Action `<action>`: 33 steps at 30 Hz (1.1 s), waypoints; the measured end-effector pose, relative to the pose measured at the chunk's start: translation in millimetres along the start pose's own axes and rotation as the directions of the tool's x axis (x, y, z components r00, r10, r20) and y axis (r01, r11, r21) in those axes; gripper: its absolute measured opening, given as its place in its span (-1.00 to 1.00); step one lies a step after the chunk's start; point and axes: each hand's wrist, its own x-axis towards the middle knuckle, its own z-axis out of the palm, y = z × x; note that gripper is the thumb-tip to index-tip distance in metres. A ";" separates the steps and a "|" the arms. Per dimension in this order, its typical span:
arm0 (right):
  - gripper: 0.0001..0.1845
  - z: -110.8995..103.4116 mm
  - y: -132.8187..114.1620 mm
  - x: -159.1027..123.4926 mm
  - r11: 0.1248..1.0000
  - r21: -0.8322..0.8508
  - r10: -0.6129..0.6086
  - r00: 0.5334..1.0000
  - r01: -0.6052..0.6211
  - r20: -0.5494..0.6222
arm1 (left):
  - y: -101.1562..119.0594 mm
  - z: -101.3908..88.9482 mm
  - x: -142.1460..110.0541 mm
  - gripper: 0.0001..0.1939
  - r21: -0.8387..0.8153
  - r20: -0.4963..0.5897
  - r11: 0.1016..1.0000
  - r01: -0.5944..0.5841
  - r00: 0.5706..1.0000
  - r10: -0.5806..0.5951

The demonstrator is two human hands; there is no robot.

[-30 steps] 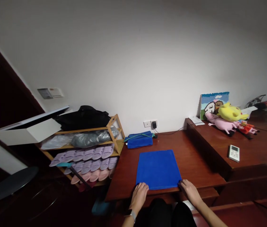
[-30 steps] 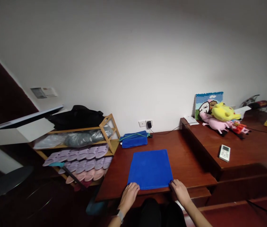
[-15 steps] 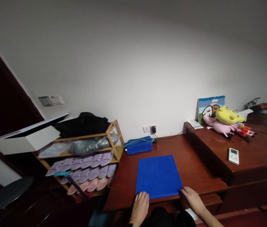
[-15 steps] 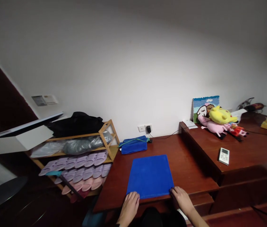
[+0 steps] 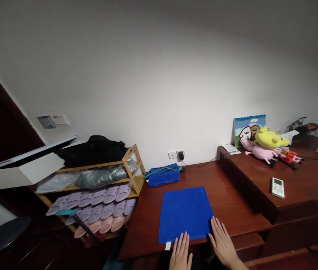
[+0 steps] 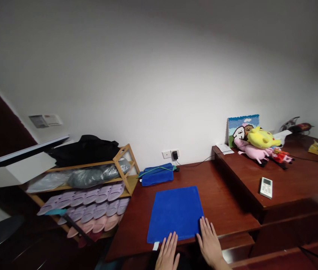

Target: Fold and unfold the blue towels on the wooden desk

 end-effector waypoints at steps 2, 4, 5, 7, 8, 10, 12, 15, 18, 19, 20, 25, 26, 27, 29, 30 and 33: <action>-0.27 2.4 -5.5 9.8 0.998 -0.015 0.061 0.998 -0.061 0.035 | 1.1 6.3 -3.3 -0.13 0.008 -0.001 1.000 0.022 1.000 -0.022; -0.26 7.2 -6.1 14.1 0.996 -0.024 0.087 0.995 -0.086 0.051 | 1.2 8.8 -6.9 -0.15 0.014 -0.005 0.999 0.035 0.999 -0.035; -0.26 10.2 -5.1 14.3 0.996 -0.021 0.084 0.995 -0.083 0.047 | 1.7 8.9 -8.1 -0.16 0.013 -0.009 0.999 0.039 0.999 -0.039; -0.26 15.7 -2.3 12.8 0.997 -0.007 0.071 0.997 -0.071 0.024 | 6.0 7.2 -6.6 -0.16 -0.001 -0.021 0.999 0.050 0.999 -0.050; -0.26 17.8 -1.0 11.7 0.998 -0.002 0.069 0.998 -0.069 0.014 | 10.5 5.6 -2.7 -0.17 -0.015 -0.020 0.999 0.052 0.998 -0.052; -0.27 20.5 0.5 10.1 0.997 -0.001 0.073 0.997 -0.073 0.002 | 24.9 1.7 13.4 -0.20 -0.055 -0.004 0.998 0.044 0.999 -0.044; -0.28 21.4 0.9 9.5 0.997 -0.010 0.073 0.997 -0.073 -0.004 | 44.7 -1.5 39.8 -0.25 -0.106 0.017 0.994 0.030 0.999 -0.028; -0.31 22.2 1.5 9.6 0.998 -0.026 0.052 0.999 -0.052 0.009 | 74.0 -0.4 85.3 -0.30 -0.168 0.062 0.986 0.016 0.998 -0.006; -0.33 23.9 2.8 10.1 0.997 -0.051 0.051 0.998 -0.049 0.032 | 90.1 7.6 113.4 -0.33 -0.189 0.129 0.981 0.034 0.992 -0.010; -0.33 24.4 3.3 10.2 0.997 -0.060 0.055 0.998 -0.053 0.035 | 91.6 10.8 116.1 -0.34 -0.194 0.139 0.980 0.050 0.990 -0.023; -0.34 24.9 3.6 10.4 0.996 -0.065 0.056 0.998 -0.054 0.034 | 91.2 13.8 115.5 -0.35 -0.199 0.140 0.978 0.066 0.989 -0.038; -0.33 21.4 2.1 10.1 0.998 -0.044 0.049 0.999 -0.048 0.008 | 64.4 15.7 77.0 -0.31 -0.144 0.079 0.985 0.097 0.993 -0.086; -0.32 19.8 1.1 10.0 0.998 -0.038 0.053 0.999 -0.053 0.006 | 54.0 13.2 65.3 -0.30 -0.118 0.060 0.988 0.105 0.993 -0.098; -0.31 18.1 0.1 10.0 0.998 -0.033 0.059 0.998 -0.059 0.006 | 42.1 10.1 53.2 -0.29 -0.089 0.038 0.989 0.120 0.992 -0.117; -0.31 15.1 -1.7 10.1 0.997 -0.030 0.071 0.997 -0.071 0.012 | 15.2 3.4 28.7 -0.30 -0.029 -0.007 0.985 0.170 0.985 -0.171; -0.31 13.8 -2.4 10.2 0.997 -0.032 0.076 0.997 -0.075 0.019 | 1.3 0.3 17.0 -0.30 0.001 -0.029 0.980 0.199 0.980 -0.199; -0.31 10.5 -3.8 10.0 0.996 -0.049 0.075 0.996 -0.073 0.044 | -34.2 -6.6 -12.8 -0.28 0.072 -0.104 0.963 0.259 0.962 -0.251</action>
